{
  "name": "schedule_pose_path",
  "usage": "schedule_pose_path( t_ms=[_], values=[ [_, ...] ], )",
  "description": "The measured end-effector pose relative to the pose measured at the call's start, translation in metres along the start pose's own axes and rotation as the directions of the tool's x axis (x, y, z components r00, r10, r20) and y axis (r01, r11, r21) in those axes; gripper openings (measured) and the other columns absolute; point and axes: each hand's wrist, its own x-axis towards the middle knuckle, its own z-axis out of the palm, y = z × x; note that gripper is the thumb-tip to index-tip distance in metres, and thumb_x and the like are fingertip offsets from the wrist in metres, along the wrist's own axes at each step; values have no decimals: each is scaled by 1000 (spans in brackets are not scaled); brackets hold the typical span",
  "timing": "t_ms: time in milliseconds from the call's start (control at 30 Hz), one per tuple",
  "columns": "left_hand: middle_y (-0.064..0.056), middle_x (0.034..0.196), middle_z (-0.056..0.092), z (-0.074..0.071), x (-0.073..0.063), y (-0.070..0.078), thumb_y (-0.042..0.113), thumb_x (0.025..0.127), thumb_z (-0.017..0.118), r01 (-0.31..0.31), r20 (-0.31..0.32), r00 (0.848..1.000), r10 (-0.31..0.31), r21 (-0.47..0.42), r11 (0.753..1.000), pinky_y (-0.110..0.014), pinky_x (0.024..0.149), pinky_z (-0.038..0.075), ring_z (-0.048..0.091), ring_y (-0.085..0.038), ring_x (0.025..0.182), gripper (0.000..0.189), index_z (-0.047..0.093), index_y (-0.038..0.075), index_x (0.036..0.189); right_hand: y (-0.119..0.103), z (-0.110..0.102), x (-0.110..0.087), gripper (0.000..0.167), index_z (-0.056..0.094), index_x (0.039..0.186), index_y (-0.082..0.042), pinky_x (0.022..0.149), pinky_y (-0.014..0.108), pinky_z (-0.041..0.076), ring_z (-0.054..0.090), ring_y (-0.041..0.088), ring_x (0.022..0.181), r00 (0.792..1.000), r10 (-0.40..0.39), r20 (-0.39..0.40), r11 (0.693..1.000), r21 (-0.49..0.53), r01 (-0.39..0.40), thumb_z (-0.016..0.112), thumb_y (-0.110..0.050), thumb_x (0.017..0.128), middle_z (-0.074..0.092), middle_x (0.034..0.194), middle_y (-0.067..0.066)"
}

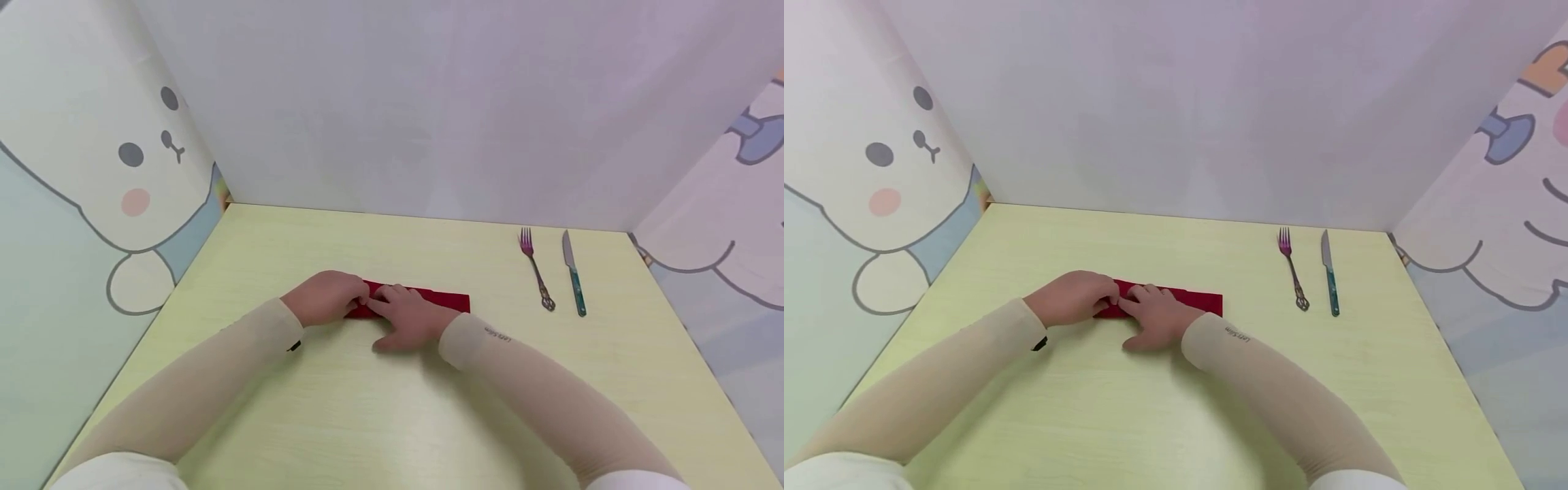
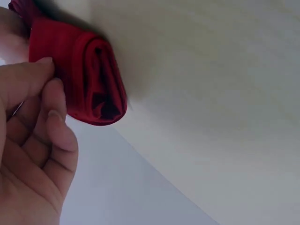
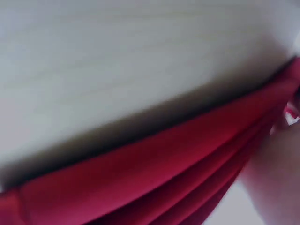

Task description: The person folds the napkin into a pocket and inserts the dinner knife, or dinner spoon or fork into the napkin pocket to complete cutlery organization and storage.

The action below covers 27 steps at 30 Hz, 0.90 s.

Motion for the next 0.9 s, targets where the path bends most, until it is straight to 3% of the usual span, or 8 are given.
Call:
schedule_pose_path(
  t_ms=[67, 133, 367, 567, 767, 900],
  values=[
    [9, 84, 65, 0, 1, 0, 0, 92, 67, 6, 13, 1000, -5, -9, 1000, -28, 78, 51, 57, -10, 77, 20, 71, 19, 88, -4, 6, 3, 86, 38, 161, -23, 113, 49, 33, 35, 21, 136, 999, -21, -31, 993, -118, 18, 57, -70, 92, 40, 146, 0],
    [8, 83, 66, -1, 2, 0, -1, 92, 67, 8, 25, 1000, -8, -13, 1000, -28, 77, 50, 57, -11, 77, 21, 70, 19, 86, -6, 9, 4, 86, 44, 158, -21, 111, 51, 33, 36, 22, 133, 998, -40, -52, 984, -174, 31, 54, -75, 91, 41, 143, 1],
    [9, 84, 65, -3, 1, -1, -1, 93, 63, 26, 29, 999, -25, -47, 999, -28, 78, 50, 57, -10, 78, 22, 69, 20, 88, -4, 1, -4, 92, 34, 163, -28, 116, 45, 27, 31, 16, 136, 999, -20, -25, 995, -103, 18, 63, -72, 87, 39, 147, -6],
    [7, 83, 65, -2, 3, -3, -4, 90, 61, 17, 62, 998, -13, -73, 997, -30, 77, 50, 57, -12, 78, 24, 67, 19, 85, -7, 1, -3, 92, 44, 158, -29, 107, 46, 34, 36, 20, 132, 996, -76, -39, 979, -194, 67, 61, -81, 83, 42, 143, -3],
    [9, 87, 65, -3, 2, -7, -2, 94, 59, 37, 15, 999, -36, -103, 994, -30, 81, 50, 58, -11, 82, 25, 68, 21, 88, -1, -2, -1, 102, 36, 162, -28, 101, 38, 36, 34, 16, 132, 997, -59, -44, 989, -135, 52, 59, -85, 81, 39, 148, -6],
    [11, 84, 63, -2, 4, -6, -3, 93, 61, 42, 23, 999, -40, -84, 996, -29, 80, 49, 58, -11, 81, 27, 67, 22, 85, 1, -3, 0, 98, 44, 158, -30, 95, 36, 37, 35, 15, 128, 995, -90, -53, 989, -126, 83, 60, -86, 79, 40, 145, -5]
  ],
)
